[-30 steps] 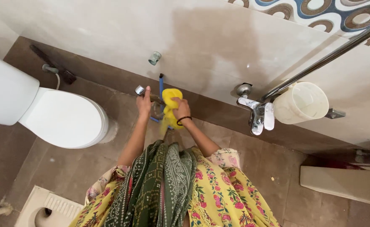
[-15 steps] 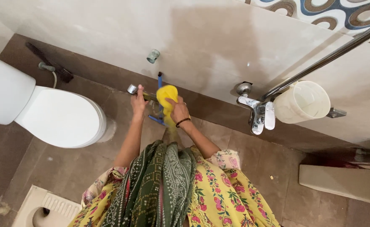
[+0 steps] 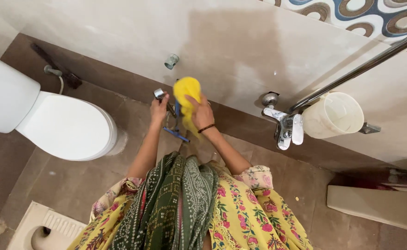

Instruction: Cleaning a handheld bidet spray nozzle with a yellow sponge in a bathroom.

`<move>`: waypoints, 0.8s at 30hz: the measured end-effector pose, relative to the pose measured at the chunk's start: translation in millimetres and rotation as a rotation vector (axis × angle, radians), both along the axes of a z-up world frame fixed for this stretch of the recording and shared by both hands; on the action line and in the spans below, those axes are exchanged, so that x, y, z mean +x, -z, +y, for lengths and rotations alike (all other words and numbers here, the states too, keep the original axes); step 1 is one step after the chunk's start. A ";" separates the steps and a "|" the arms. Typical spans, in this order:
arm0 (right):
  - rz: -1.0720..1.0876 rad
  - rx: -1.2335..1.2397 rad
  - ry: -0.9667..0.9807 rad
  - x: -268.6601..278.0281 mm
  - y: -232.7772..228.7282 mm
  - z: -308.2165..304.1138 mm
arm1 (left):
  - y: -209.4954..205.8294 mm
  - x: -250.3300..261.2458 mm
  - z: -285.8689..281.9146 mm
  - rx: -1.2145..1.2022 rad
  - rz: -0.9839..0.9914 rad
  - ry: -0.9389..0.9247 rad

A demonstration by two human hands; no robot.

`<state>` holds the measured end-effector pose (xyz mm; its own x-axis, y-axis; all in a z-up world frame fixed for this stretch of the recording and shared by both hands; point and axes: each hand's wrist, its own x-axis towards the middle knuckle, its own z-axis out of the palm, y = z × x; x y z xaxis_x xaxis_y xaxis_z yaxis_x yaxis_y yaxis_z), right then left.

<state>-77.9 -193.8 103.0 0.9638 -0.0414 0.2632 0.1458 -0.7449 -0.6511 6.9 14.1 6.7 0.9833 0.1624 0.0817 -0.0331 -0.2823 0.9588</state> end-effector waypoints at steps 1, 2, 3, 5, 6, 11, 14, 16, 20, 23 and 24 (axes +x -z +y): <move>0.000 -0.003 -0.001 -0.3 -13.2 9.4 | 6.2 2.6 -1.4 -0.003 0.000 -0.001; -0.205 -0.061 -0.079 -0.8 -26.5 19.2 | 12.0 5.6 -2.5 0.053 0.017 0.050; -0.409 -0.118 -0.157 -1.4 -40.0 29.1 | 17.5 8.5 -3.7 0.108 0.033 0.100; -0.278 -0.300 -0.169 9.9 -46.3 44.9 | 38.3 18.1 -5.9 0.095 0.036 0.105; -0.147 -0.483 -0.180 16.2 -49.7 52.2 | 48.7 23.8 -7.9 0.078 0.037 0.110; 0.008 -0.628 -0.103 53.8 -47.8 48.8 | 21.0 4.6 -22.0 0.166 0.090 0.202; -0.083 -0.598 -0.128 33.7 -40.3 38.1 | 17.3 0.7 -9.9 0.308 0.015 0.198; -0.255 -0.558 -0.163 16.6 -27.6 27.8 | 16.9 3.8 -4.5 0.314 -0.001 0.191; -0.339 -0.620 -0.188 -0.1 -9.8 18.0 | 15.4 4.3 -0.1 0.082 0.095 0.180; -0.190 -0.493 -0.099 5.1 -3.4 2.8 | 0.0 0.7 -11.7 -0.026 0.040 0.209; -0.173 -0.404 -0.024 7.3 -0.3 2.5 | -13.9 -3.9 -10.5 -0.063 0.009 0.213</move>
